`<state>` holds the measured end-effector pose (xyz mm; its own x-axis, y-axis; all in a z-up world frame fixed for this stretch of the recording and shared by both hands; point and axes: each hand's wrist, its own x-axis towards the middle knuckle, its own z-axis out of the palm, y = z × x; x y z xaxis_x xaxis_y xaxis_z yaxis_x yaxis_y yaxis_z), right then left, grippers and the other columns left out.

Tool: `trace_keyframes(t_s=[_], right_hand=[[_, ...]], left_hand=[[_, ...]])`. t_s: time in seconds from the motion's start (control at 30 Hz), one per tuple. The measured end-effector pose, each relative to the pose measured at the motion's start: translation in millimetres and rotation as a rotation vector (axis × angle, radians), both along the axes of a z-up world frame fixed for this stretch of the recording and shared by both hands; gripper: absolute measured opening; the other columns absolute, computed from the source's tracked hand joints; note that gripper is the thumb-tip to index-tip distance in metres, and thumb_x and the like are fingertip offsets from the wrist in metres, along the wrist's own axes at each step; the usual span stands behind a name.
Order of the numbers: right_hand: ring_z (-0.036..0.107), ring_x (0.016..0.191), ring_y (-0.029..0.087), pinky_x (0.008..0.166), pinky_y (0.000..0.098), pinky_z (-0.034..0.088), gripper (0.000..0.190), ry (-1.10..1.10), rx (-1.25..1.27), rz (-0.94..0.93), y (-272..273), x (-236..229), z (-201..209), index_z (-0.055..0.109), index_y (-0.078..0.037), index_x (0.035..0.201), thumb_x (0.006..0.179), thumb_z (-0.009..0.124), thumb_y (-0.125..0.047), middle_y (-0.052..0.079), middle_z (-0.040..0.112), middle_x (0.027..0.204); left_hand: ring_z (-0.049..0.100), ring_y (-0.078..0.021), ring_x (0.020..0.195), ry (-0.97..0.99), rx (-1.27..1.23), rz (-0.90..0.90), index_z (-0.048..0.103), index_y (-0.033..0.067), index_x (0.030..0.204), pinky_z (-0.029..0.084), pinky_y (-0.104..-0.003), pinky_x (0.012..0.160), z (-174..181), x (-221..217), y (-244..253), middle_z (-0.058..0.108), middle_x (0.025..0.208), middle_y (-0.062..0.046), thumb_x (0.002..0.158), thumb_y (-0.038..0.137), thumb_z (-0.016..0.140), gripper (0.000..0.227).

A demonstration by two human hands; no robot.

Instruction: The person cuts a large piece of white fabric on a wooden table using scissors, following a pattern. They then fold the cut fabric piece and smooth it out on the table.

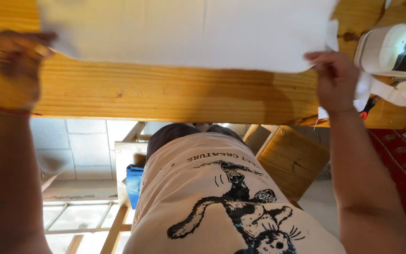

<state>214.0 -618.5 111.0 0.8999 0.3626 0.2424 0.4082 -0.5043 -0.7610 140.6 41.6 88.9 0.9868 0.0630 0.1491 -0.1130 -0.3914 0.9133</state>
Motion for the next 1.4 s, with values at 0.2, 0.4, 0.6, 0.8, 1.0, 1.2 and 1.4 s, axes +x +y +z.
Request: trace_keyframes(t_s=[0.2,0.4,0.6,0.8,1.0,1.2,1.4], right_hand=[[0.071,0.115,0.032,0.104,0.0427,0.057,0.016,0.157,-0.165,0.076,-2.2,-46.8,-70.6,0.063,-0.001,0.113,0.108,0.052,0.01,0.019,0.072,0.123],[0.068,0.117,0.041,0.106,0.0488,0.055,0.017,0.054,-0.248,0.226,-2.9,-62.1,-70.4,0.063,0.007,0.113,0.107,0.049,0.016,0.027,0.07,0.128],[0.068,0.12,0.041,0.111,0.0511,0.057,0.033,-0.197,-0.407,0.315,-15.2,-71.1,-88.7,0.071,0.007,0.117,0.096,0.05,0.022,0.022,0.07,0.135],[0.069,0.117,0.04,0.102,0.0469,0.061,0.021,-0.286,-0.455,0.294,-16.9,-76.2,-88.7,0.074,0.007,0.112,0.098,0.063,0.02,0.022,0.074,0.129],[0.059,0.114,0.038,0.101,0.0439,0.049,0.021,-0.21,-0.406,0.155,-3.7,-76.5,-73.2,0.076,0.005,0.117,0.096,0.077,0.008,0.025,0.076,0.124],[0.065,0.104,0.037,0.096,0.0493,0.051,0.021,-0.287,-0.361,0.202,17.9,-68.8,-83.7,0.075,-0.003,0.114,0.099,0.086,0.005,0.017,0.07,0.125],[0.062,0.112,0.039,0.099,0.0499,0.056,0.017,-0.211,-0.224,0.322,78.3,-69.9,-92.3,0.074,-0.001,0.119,0.103,0.078,-0.001,0.017,0.064,0.131]], left_hand=[[0.072,-0.03,0.116,0.099,0.334,-0.187,0.075,-0.0092,0.114,0.057,-0.04,0.105,-40.4,-53.8,-24.9,0.075,0.127,-0.025,0.112,-0.017,0.07,0.009],[0.076,-0.029,0.12,-0.027,0.631,-0.338,0.08,0.0019,0.121,0.06,-0.036,0.098,-68.2,-77.4,-11.6,0.079,0.134,-0.011,0.113,-0.008,0.069,0.017],[0.08,-0.0207,0.133,-0.241,1.059,-0.323,0.075,0.0214,0.104,0.057,-0.025,0.073,-71.1,-91.5,-14.3,0.082,0.137,0.009,0.115,0.008,0.082,0.019],[0.076,-0.0234,0.125,-0.186,1.05,-0.258,0.076,0.0132,0.119,0.06,-0.031,0.086,-47.2,-101.0,-25.6,0.079,0.135,-0.001,0.117,0.012,0.072,0.004],[0.06,-0.0236,0.123,-0.289,1.125,-0.111,0.079,0.0168,0.122,0.048,-0.035,0.092,-54.6,-98.5,-54.7,0.073,0.131,0.0,0.114,0.041,0.075,0.026],[0.072,-0.0315,0.115,-0.471,0.873,-0.306,0.074,0.0038,0.107,0.059,-0.036,0.089,-18.1,-50.6,-146.0,0.075,0.114,-0.012,0.116,0.04,0.029,0.058],[0.068,-0.0282,0.116,-0.418,0.738,-0.415,0.075,0.0154,0.118,0.057,-0.04,0.084,-75.4,-38.3,-204.9,0.075,0.127,-0.006,0.095,0.022,0.086,0.026]])
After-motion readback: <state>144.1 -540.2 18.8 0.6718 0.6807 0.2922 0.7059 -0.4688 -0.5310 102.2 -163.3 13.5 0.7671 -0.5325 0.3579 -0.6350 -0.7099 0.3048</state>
